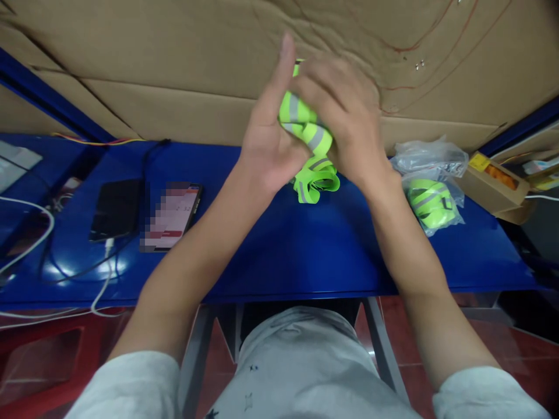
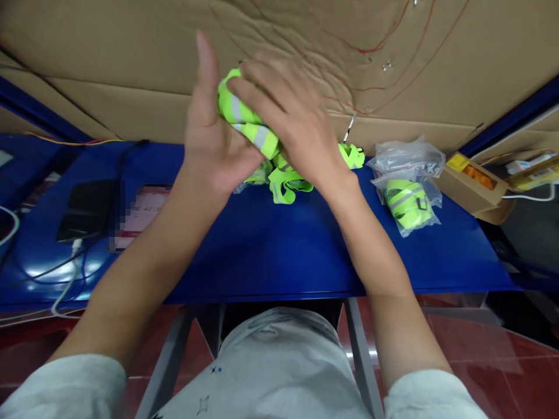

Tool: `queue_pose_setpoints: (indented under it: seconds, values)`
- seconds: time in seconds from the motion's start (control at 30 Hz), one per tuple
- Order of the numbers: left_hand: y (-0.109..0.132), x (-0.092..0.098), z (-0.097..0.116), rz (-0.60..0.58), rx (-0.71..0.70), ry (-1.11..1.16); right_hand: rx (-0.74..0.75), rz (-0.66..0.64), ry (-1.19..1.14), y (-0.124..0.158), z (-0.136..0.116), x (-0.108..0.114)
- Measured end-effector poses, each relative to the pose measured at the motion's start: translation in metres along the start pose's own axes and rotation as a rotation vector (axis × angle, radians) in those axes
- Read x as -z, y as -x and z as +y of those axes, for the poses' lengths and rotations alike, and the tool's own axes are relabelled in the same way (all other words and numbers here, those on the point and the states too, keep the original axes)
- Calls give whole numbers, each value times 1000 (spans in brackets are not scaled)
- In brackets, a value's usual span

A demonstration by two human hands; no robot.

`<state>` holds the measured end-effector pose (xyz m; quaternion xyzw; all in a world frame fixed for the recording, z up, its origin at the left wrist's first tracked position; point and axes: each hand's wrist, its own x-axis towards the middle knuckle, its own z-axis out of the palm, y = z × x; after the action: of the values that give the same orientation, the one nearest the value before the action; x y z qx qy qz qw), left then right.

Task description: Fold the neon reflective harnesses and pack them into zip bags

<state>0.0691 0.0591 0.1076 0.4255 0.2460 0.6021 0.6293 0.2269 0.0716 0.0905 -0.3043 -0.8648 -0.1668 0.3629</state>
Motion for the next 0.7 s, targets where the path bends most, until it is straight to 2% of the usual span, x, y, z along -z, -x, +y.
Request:
queue_pose_setpoints:
  seconds: [0.13,0.2,0.23,0.33,0.37,0.4,0.47,0.53,0.63,0.7]
  values:
    - [-22,26,-9,-95,-62,121,-43,-190,-344,-4,-13,-1]
    - [-29,38,-11,-131,-118,130,-71,-182,-527,-5,-17,2]
    - [-30,42,-11,-145,-156,123,-106,-107,-608,-6,-17,5]
    - [-24,42,-9,-180,-278,71,-298,341,-671,-8,-17,13]
    - [-19,39,-8,-215,-304,44,-336,427,-643,-8,-16,16]
    - [-14,35,-6,-273,-314,19,-331,434,-614,-8,-15,18]
    - [-4,27,-2,-386,-307,-20,-252,289,-588,-7,-12,22]
    - [3,22,3,-433,-300,-28,-174,149,-587,-7,-10,25]
    - [8,23,11,-434,-293,-80,-157,41,-590,-7,-11,28]
    - [9,28,15,-362,-265,-136,-174,-1,-621,-8,-14,29]
